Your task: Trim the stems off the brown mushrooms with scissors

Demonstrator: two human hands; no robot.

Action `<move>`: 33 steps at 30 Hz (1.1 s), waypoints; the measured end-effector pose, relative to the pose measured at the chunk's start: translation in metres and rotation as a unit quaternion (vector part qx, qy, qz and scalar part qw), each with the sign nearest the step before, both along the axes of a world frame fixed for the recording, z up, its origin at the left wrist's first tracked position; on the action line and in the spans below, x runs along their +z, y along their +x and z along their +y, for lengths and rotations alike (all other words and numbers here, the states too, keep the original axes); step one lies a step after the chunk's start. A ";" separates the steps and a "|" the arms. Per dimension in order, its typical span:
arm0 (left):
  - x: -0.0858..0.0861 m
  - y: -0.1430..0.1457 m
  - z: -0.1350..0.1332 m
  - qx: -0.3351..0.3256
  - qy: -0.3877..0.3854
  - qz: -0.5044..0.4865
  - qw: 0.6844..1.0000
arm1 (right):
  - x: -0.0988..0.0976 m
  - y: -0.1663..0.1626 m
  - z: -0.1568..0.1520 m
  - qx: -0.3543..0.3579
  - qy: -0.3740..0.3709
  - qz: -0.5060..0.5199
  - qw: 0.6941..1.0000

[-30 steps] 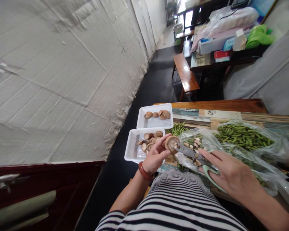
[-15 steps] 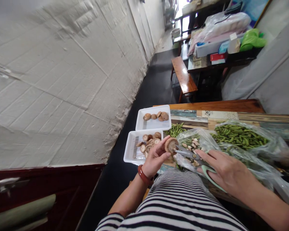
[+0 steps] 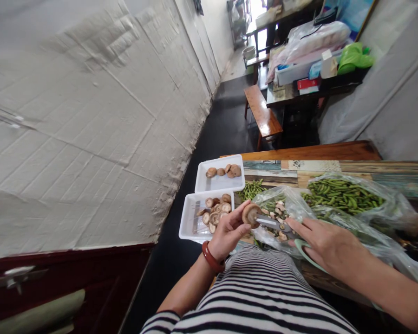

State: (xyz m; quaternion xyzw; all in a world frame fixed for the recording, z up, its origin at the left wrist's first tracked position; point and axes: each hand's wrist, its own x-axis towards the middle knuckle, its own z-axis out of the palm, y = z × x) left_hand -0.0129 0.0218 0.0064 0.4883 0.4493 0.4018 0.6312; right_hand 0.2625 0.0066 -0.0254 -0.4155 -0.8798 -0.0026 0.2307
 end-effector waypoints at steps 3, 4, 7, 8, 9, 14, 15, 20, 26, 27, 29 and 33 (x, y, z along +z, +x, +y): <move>-0.003 0.003 0.001 0.010 -0.003 -0.004 1.000 | -0.009 0.001 -0.001 -0.018 -0.003 -0.012 1.000; -0.005 0.004 0.002 0.015 -0.005 -0.008 1.000 | -0.012 0.001 0.000 -0.021 0.004 -0.014 1.000; -0.007 0.006 0.003 0.025 -0.024 -0.029 0.999 | -0.020 0.005 0.000 -0.020 0.032 -0.011 0.999; -0.008 0.007 0.003 0.025 -0.032 -0.038 0.998 | -0.022 0.007 0.000 -0.017 0.040 -0.009 0.999; -0.008 0.008 0.003 0.023 -0.040 -0.045 0.998 | -0.023 0.010 0.000 -0.016 0.046 -0.009 0.999; -0.008 0.010 0.003 0.017 -0.057 -0.051 0.997 | -0.018 0.019 -0.003 -0.036 0.036 -0.036 0.998; -0.007 0.010 0.003 0.017 -0.056 -0.050 0.997 | -0.014 0.019 -0.003 -0.031 0.033 -0.039 0.998; -0.005 0.013 0.002 -0.005 -0.044 -0.069 0.997 | 0.006 0.023 -0.001 -0.021 -0.035 -0.024 0.999; 0.001 0.009 0.001 -0.079 -0.024 -0.069 0.994 | 0.017 0.039 0.002 0.027 -0.072 -0.019 0.997; 0.003 0.007 0.001 -0.099 -0.027 -0.056 0.993 | 0.019 0.042 0.002 0.036 -0.045 -0.029 0.998; 0.006 0.005 0.003 -0.142 -0.039 -0.042 0.988 | 0.023 0.046 0.002 0.053 0.013 -0.050 0.997; 0.010 0.003 0.004 -0.204 -0.084 -0.064 0.973 | 0.033 0.048 0.003 0.079 0.059 -0.053 0.994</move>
